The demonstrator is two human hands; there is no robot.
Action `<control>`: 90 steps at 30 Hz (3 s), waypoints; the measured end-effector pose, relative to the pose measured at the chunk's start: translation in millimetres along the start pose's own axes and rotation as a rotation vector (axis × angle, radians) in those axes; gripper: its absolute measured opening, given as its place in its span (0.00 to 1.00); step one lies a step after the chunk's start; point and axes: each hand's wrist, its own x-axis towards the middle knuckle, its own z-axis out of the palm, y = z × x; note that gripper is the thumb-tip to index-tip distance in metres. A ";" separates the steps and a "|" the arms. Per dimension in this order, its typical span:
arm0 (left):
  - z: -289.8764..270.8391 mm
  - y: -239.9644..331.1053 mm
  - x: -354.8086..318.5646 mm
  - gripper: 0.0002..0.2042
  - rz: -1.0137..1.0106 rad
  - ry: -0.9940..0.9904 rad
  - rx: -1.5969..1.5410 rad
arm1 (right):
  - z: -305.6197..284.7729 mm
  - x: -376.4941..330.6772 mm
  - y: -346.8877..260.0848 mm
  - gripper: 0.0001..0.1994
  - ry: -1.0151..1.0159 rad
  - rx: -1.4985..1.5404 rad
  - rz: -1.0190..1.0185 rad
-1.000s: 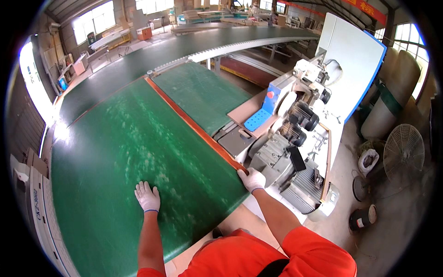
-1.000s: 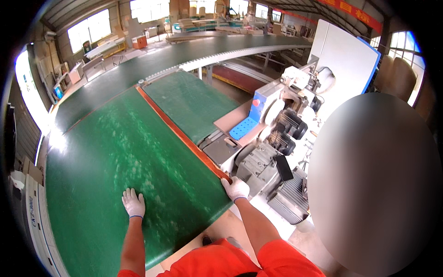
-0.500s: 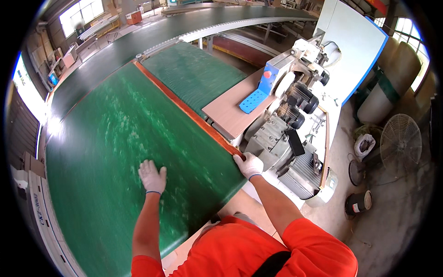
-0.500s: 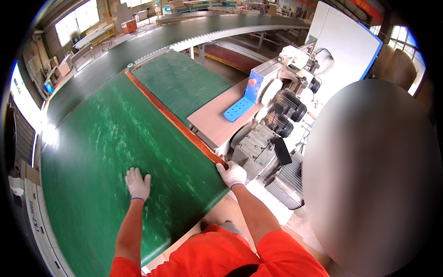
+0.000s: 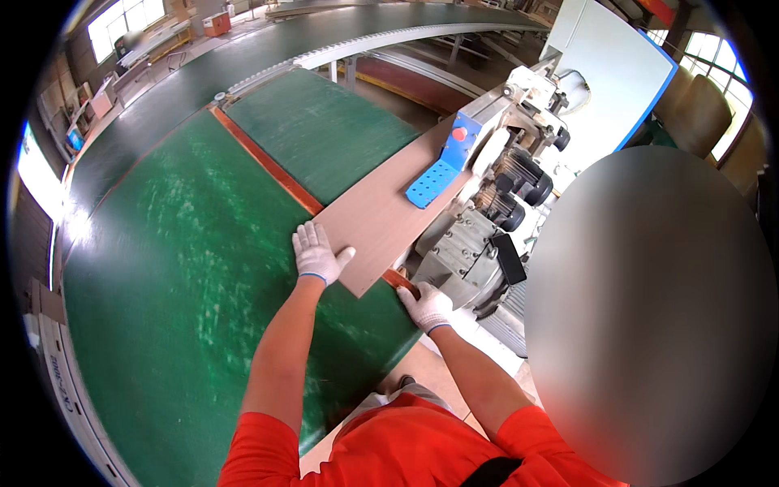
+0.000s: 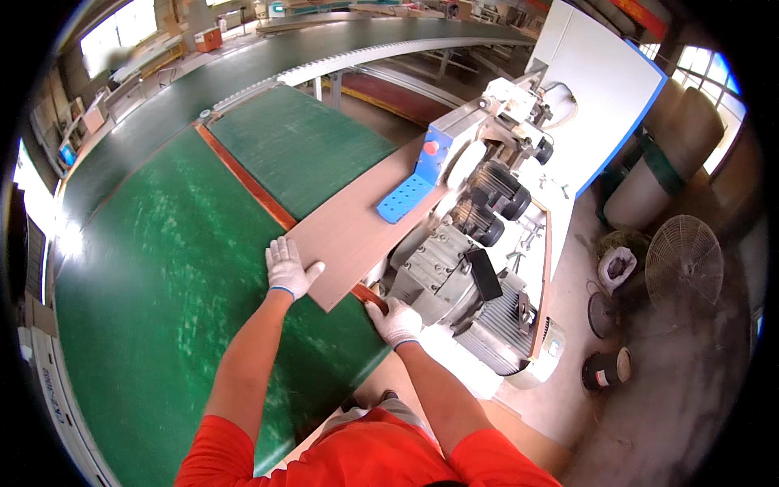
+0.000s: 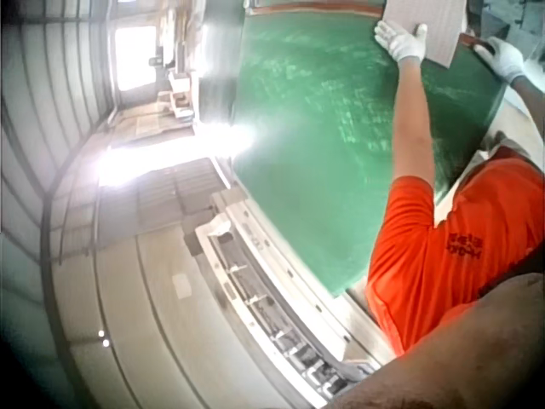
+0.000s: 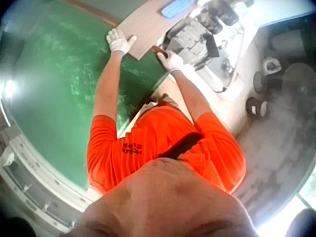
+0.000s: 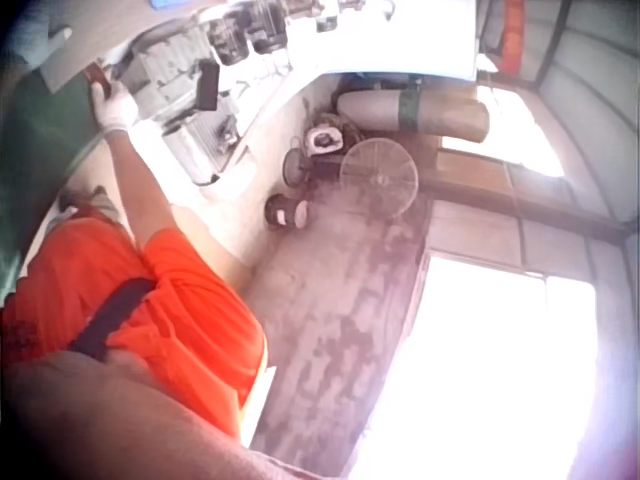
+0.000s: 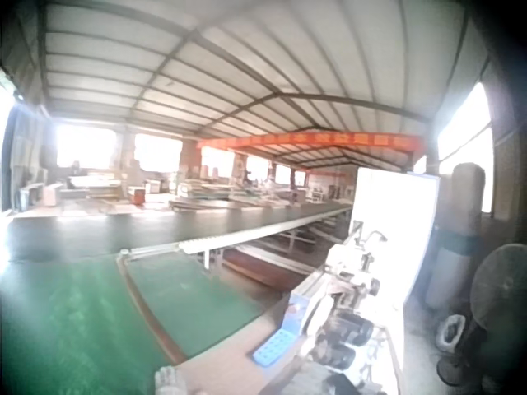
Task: The person repeatedly picks up pink rectangular panels from a stack, places them on a green conveyor belt, and pushes them through a machine. After processing, the person stacks the panels and then uses a handheld tool to apply a line along the edges of the panels on a separate machine bed.
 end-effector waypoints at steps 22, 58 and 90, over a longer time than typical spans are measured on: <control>0.4 -31.5 6.0 0.52 -0.117 0.024 0.048 | 36.4 32.9 -107.1 0.48 -0.161 0.049 -0.953; -34.3 -83.9 -147.9 0.32 -0.236 0.112 -0.100 | -80.3 125.5 46.3 0.43 -0.132 -0.048 -0.217; -96.8 244.9 -487.6 0.21 -0.896 0.925 -2.191 | -109.8 -220.3 42.1 0.23 -0.050 0.032 -1.926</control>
